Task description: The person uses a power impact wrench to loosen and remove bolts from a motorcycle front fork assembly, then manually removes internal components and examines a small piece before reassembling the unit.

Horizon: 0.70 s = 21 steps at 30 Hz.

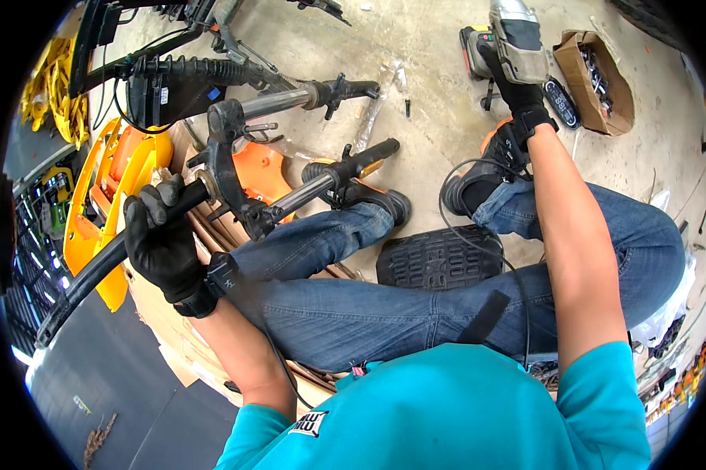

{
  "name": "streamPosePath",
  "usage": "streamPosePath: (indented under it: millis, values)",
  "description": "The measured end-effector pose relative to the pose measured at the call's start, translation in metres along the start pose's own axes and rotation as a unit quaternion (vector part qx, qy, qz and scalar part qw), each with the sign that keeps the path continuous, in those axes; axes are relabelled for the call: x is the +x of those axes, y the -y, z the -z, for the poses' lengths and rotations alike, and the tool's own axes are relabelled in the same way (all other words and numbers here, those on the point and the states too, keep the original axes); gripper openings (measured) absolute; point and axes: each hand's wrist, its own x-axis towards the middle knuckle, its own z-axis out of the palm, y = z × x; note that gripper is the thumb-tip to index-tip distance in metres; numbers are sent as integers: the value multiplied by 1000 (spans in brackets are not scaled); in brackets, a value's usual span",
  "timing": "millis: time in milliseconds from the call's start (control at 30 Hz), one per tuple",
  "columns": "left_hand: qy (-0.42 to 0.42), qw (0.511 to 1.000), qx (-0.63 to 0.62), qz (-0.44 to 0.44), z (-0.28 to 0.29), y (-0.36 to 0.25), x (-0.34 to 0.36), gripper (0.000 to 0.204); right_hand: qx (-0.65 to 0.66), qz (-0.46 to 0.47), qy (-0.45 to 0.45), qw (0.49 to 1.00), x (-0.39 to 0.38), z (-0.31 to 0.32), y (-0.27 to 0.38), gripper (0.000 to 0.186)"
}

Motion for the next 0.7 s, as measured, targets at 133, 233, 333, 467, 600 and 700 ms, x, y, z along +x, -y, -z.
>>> streamPosePath:
  millis: [133,233,333,467,600,700]
  values:
    - [4,1000,-16,4,1,1,2,26,71,-72,-7,995,-18,-6,-15,54]
    - [-5,1000,-16,-9,1,4,0,26,146,-230,45,961,-27,-5,-2,54]
    - [-11,1000,-24,-7,4,5,1,26,82,-218,48,971,-38,-3,2,54]
    - [4,1000,-16,-5,-2,3,1,26,-113,-326,182,921,-79,-15,28,35]
    - [-11,1000,-4,-7,-4,2,-1,26,246,-248,296,889,-32,8,201,41]
    - [8,1000,-19,1,4,5,-1,26,369,-154,265,877,13,26,274,51]
